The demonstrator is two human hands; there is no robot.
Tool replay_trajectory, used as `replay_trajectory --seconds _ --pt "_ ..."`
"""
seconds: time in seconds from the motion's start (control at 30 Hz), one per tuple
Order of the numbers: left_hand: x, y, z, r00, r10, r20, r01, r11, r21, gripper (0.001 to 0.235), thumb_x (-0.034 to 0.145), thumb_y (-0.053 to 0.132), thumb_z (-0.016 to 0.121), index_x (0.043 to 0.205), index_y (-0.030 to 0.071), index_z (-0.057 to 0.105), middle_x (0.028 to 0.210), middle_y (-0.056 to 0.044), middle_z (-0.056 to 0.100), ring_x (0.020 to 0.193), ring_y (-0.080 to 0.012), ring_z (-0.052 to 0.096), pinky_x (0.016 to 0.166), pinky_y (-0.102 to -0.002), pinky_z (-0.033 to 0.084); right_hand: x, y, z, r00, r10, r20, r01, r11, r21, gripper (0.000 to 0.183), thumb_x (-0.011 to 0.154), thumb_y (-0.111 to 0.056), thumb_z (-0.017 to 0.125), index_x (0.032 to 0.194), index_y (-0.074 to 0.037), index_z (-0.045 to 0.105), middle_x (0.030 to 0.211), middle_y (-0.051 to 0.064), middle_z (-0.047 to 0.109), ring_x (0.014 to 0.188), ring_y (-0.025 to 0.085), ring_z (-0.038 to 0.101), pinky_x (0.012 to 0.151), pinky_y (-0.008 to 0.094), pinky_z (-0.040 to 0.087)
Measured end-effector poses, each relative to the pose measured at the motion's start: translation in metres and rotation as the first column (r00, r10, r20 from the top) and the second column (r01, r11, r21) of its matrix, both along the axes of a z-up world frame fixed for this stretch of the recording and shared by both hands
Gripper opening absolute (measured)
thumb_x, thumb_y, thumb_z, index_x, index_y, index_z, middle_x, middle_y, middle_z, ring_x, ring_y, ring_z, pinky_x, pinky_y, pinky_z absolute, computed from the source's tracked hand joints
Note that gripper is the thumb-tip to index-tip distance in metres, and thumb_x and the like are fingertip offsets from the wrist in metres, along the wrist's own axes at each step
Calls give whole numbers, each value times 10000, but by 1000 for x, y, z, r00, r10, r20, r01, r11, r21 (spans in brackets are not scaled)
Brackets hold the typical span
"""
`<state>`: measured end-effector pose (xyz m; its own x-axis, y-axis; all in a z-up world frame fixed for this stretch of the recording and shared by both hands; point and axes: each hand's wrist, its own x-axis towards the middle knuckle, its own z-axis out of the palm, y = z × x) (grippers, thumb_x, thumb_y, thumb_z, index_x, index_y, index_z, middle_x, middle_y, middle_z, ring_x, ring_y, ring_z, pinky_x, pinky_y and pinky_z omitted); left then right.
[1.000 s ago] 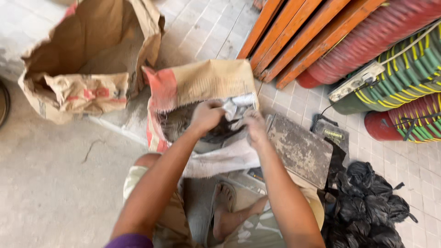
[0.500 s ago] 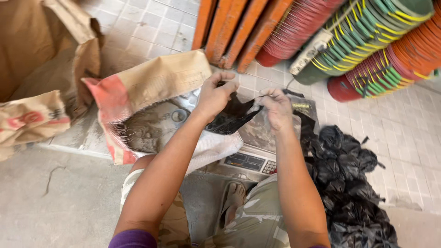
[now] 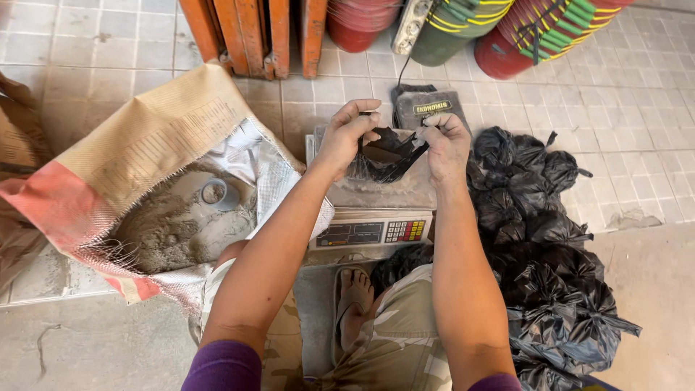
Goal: The person fills black plastic bags with gray powder from a large sack using a small scoop, weighs each bag on a digital scale, and ties the bags closed.
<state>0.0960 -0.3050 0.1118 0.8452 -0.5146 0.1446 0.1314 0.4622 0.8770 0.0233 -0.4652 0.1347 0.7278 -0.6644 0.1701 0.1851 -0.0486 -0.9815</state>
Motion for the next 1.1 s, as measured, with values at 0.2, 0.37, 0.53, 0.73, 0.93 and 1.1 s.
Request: replay_trajectory --seconds 0.2,0.37,0.53,0.73,0.93,1.1 --pt "6 -15 -27 992 -32 -118 40 997 70 299 826 203 591 1099 82 582 875 -88 642 707 -123 654 652 -243 425 -6 -9 -19 983 -80 -168 75 996 -37 186 629 43 621 791 -40 584 629 78 564 560 93 535 486 178 384" --pt "-3 -10 -22 997 19 -76 -2 975 220 378 813 154 635 1159 52 520 814 -82 605 709 -136 637 661 -283 437 -2 -22 -42 952 -109 -285 62 984 -168 405 637 33 671 1000 -16 498 758 59 494 709 122 535 593 207 428" --pt "-8 -8 -33 1000 -6 0 6 884 467 567 821 134 640 1300 84 340 833 -76 572 774 -184 610 663 -350 465 -10 -19 -46 860 -137 -491 19 972 -236 691 622 -48 758 1211 -3 401 854 57 496 790 123 544 655 236 487" --pt "-20 1 -14 999 8 -43 22 755 655 621 836 173 606 1333 67 249 878 -44 530 786 -167 599 644 -353 515 -10 -12 -41 821 -87 -564 -92 955 -281 829 637 -128 790 1299 -1 307 831 115 581 809 157 602 687 269 486" --pt "-24 0 -6 1000 -1 6 -3 721 693 599 848 195 597 1327 64 262 896 -31 527 827 -166 595 683 -364 533 -11 -14 -48 797 -48 -601 -170 939 -300 847 630 -181 804 1298 -16 309 823 114 613 812 163 603 715 300 478" --pt "-23 -1 -7 1000 -7 0 4 724 690 520 849 196 573 1279 48 321 903 -61 529 844 -190 590 668 -363 541 -12 -13 -44 770 -44 -637 -187 938 -291 834 619 -190 805 1302 -47 348 869 133 625 840 182 639 732 297 499"
